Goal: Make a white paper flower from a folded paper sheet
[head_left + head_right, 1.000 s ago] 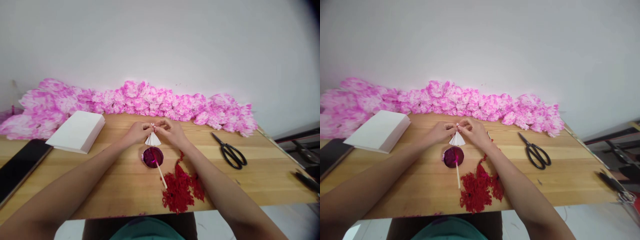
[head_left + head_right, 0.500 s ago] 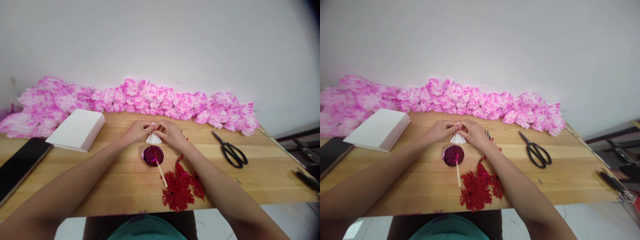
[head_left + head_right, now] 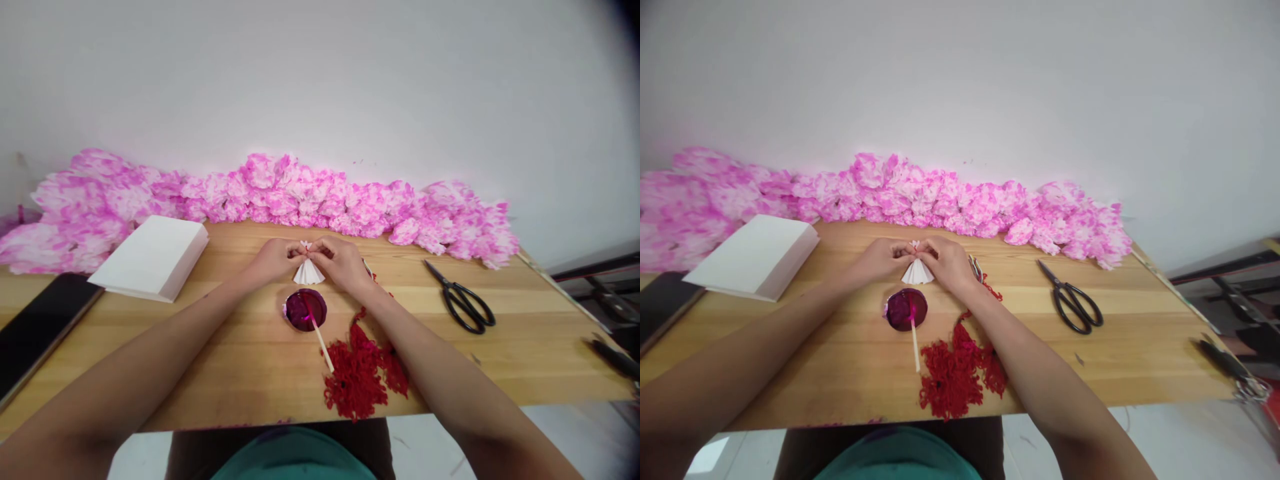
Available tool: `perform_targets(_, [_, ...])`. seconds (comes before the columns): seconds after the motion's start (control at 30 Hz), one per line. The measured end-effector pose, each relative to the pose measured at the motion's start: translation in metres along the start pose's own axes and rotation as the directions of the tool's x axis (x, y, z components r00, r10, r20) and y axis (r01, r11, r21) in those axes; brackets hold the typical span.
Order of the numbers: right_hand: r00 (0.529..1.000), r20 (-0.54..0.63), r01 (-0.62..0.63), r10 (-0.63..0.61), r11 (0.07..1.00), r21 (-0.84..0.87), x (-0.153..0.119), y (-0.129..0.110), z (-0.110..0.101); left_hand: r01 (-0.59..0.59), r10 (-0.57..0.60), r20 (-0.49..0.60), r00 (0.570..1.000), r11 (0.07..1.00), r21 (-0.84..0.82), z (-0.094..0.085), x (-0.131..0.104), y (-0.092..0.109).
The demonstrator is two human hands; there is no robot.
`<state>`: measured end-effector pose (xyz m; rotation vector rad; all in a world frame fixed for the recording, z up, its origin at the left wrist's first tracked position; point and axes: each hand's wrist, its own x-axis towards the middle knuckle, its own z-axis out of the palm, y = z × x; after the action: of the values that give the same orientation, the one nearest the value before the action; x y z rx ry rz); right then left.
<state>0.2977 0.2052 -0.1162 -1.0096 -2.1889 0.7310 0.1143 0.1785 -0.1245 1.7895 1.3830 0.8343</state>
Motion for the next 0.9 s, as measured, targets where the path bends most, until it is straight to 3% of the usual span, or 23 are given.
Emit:
perform_targets(0.37, [0.998,0.040,0.054,-0.049,0.990,-0.129,0.0006,-0.0003,-0.0035,0.042,-0.044,-0.083,0.996,0.999,-0.022,0.0006,-0.0007,-0.0014])
perform_targets(0.7, [0.996,0.070,0.070,-0.059,0.983,-0.172,0.0010,0.0016,-0.0032,0.013,-0.016,-0.089,0.996,0.999,-0.029,0.0026,0.0000,-0.0051])
perform_targets(0.9, [0.995,0.099,0.036,-0.025,0.994,-0.106,0.0018,0.0029,-0.0008,0.011,-0.001,-0.137,0.991,0.997,0.071,0.0019,-0.0018,-0.0007])
